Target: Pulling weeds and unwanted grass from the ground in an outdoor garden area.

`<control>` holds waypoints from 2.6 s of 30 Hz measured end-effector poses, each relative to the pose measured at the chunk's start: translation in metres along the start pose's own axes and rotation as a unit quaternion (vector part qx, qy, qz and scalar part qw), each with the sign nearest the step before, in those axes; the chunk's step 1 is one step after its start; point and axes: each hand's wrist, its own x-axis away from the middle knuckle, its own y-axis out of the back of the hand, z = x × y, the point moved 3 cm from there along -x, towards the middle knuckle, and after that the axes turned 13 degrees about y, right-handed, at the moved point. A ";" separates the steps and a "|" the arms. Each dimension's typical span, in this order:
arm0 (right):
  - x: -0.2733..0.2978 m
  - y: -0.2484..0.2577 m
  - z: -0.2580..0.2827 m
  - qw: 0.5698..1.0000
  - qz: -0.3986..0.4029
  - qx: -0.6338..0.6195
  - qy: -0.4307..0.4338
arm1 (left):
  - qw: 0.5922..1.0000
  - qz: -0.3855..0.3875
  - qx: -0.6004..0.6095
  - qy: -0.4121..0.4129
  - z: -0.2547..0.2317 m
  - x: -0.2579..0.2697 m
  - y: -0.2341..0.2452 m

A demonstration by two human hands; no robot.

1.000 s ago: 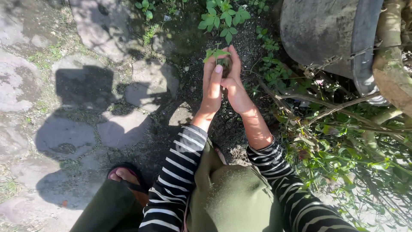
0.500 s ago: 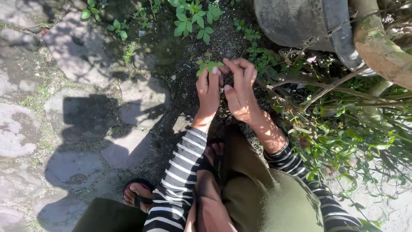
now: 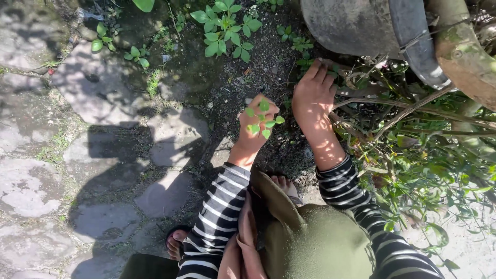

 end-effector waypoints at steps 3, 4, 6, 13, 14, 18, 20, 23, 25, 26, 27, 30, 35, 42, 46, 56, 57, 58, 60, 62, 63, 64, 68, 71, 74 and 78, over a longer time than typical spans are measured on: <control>-0.002 -0.002 0.003 0.997 0.049 -0.048 -0.017 | 0.994 0.037 0.046 0.092 -0.014 0.002 0.000; -0.004 -0.001 0.001 0.997 0.050 -0.049 -0.019 | 0.994 0.039 0.046 0.093 -0.015 0.002 0.000; -0.009 0.002 0.001 0.995 0.072 -0.071 -0.004 | 0.993 0.048 0.028 0.108 -0.016 0.001 0.000; -0.010 -0.027 -0.018 0.993 0.071 -0.086 -0.044 | 0.997 0.019 0.075 0.027 0.000 0.004 -0.001; -0.009 -0.028 -0.018 0.989 0.111 -0.098 -0.029 | 0.997 0.026 0.057 0.046 0.000 0.007 0.000; -0.009 -0.013 -0.017 0.963 0.194 -0.181 -0.035 | 0.998 0.040 -0.008 0.043 0.007 0.013 0.001; -0.008 -0.007 -0.019 0.968 0.150 -0.197 -0.024 | 0.998 0.035 -0.054 0.011 0.005 0.010 0.000; -0.009 0.010 -0.017 0.966 0.084 -0.242 -0.021 | 0.992 0.034 -0.119 -0.035 -0.006 0.005 -0.003; -0.008 0.019 -0.015 0.960 0.063 -0.270 -0.031 | 0.988 0.039 -0.139 -0.047 -0.011 0.004 -0.005; -0.008 0.025 -0.014 0.960 0.017 -0.278 -0.005 | 0.990 0.043 -0.129 -0.028 -0.009 0.004 -0.006; -0.007 0.031 -0.012 0.958 -0.028 -0.285 0.021 | 0.992 0.047 -0.120 -0.009 -0.007 0.003 -0.006; -0.001 0.047 -0.010 0.938 -0.099 -0.324 0.076 | 0.993 0.043 -0.110 0.030 -0.020 0.000 -0.005; 0.010 0.086 -0.005 0.883 -0.138 -0.442 0.081 | 0.995 0.052 -0.049 0.068 -0.020 0.010 -0.008; 0.025 0.090 0.009 0.777 -0.072 -0.625 -0.010 | 0.960 -0.124 0.243 0.064 -0.019 0.006 -0.017; 0.034 0.061 0.013 0.709 -0.037 -0.703 -0.046 | 0.870 -0.128 0.447 0.165 -0.035 0.000 -0.012; 0.046 0.045 0.006 0.532 -0.054 -0.828 -0.165 | 0.821 -0.071 0.525 0.211 -0.053 -0.005 -0.007; 0.048 0.045 0.006 0.509 -0.059 -0.840 -0.177 | 0.826 -0.065 0.520 0.208 -0.053 -0.004 -0.008; 0.047 0.051 0.005 0.510 -0.059 -0.840 -0.178 | 0.826 -0.065 0.520 0.209 -0.053 -0.004 -0.007; 0.043 0.066 0.005 0.452 -0.071 -0.878 -0.143 | 0.828 -0.067 0.519 0.203 -0.053 -0.002 -0.006; 0.039 0.074 0.005 0.421 -0.074 -0.889 -0.164 | 0.826 -0.070 0.523 0.197 -0.050 -0.001 -0.003; 0.038 0.077 0.005 0.390 -0.078 -0.899 -0.185 | 0.825 -0.073 0.527 0.191 -0.049 0.000 -0.001; 0.038 0.078 0.004 0.390 -0.077 -0.899 -0.184 | 0.825 -0.073 0.527 0.190 -0.046 0.001 0.000; 0.041 0.077 0.008 0.307 -0.034 -0.929 -0.205 | 0.822 -0.081 0.533 0.184 -0.041 0.003 0.003; 0.043 0.082 0.015 0.320 -0.031 -0.925 -0.202 | 0.819 -0.085 0.531 0.200 -0.035 0.006 -0.001; 0.041 0.101 0.027 0.420 -0.041 -0.899 -0.118 | 0.817 -0.084 0.531 0.208 -0.028 0.007 -0.005; 0.035 0.146 0.038 0.782 -0.095 -0.591 0.174 | 0.799 -0.107 0.551 0.216 -0.016 0.009 -0.002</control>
